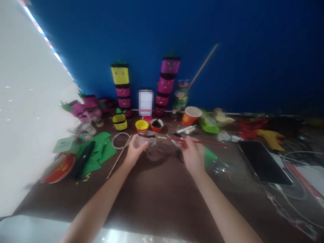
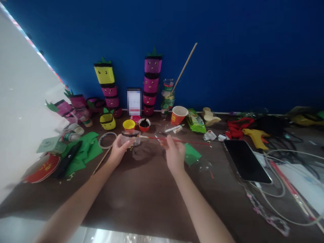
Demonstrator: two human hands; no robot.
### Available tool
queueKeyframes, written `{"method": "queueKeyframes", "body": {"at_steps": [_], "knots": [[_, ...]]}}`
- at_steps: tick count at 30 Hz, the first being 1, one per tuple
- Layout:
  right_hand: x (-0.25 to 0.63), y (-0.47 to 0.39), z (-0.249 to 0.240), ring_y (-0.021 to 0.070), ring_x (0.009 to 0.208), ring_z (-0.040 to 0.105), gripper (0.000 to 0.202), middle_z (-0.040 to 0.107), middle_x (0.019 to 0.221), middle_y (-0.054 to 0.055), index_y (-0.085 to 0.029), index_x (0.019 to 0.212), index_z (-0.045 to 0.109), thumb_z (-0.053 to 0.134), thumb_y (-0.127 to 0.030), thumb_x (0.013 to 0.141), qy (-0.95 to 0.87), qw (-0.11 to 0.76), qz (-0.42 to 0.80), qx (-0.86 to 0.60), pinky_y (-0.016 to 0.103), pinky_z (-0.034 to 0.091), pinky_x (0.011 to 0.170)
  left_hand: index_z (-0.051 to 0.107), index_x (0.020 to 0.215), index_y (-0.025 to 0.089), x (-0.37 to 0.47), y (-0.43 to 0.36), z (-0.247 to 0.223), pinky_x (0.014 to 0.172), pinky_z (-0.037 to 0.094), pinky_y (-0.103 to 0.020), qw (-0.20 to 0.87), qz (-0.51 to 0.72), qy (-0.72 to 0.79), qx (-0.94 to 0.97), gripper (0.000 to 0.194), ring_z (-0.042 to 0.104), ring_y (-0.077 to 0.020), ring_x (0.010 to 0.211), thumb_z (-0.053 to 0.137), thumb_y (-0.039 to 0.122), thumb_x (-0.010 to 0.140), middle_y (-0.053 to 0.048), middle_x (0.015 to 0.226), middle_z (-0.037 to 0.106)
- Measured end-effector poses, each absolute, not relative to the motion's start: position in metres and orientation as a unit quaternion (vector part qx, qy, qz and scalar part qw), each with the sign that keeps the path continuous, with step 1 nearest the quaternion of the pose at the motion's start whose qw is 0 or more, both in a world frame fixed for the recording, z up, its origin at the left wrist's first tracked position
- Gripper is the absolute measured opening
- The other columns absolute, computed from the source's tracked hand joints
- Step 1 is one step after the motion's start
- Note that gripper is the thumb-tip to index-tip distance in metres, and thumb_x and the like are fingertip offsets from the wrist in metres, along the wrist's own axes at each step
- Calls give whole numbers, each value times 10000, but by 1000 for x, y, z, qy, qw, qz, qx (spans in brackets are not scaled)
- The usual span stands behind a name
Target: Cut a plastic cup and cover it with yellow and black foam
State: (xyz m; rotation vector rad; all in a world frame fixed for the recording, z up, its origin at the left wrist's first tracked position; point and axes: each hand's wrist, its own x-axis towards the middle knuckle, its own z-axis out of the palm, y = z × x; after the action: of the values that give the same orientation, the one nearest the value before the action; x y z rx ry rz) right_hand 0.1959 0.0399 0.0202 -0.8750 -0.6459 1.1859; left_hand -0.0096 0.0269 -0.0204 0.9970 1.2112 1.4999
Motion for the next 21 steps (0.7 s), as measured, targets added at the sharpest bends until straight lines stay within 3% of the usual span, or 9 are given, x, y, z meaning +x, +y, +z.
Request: {"method": "queueKeyframes", "body": {"at_steps": [7, 21], "knots": [[187, 32, 24, 123, 566, 628, 295, 636, 593, -19, -173, 646, 575, 755, -407, 638, -329, 681, 511, -408, 273, 525, 573, 578, 1058, 199, -9, 24, -16, 910, 469, -367, 455, 606, 502, 417, 517, 606, -262, 1028, 763, 379, 610, -67, 1004, 659], [194, 38, 20, 100, 524, 601, 276, 624, 561, -43, -180, 637, 591, 782, -375, 602, -306, 707, 499, -398, 239, 498, 542, 566, 1042, 188, -9, 26, -23, 900, 467, -361, 468, 615, 486, 409, 481, 627, -231, 971, 742, 385, 640, -68, 996, 656]]}}
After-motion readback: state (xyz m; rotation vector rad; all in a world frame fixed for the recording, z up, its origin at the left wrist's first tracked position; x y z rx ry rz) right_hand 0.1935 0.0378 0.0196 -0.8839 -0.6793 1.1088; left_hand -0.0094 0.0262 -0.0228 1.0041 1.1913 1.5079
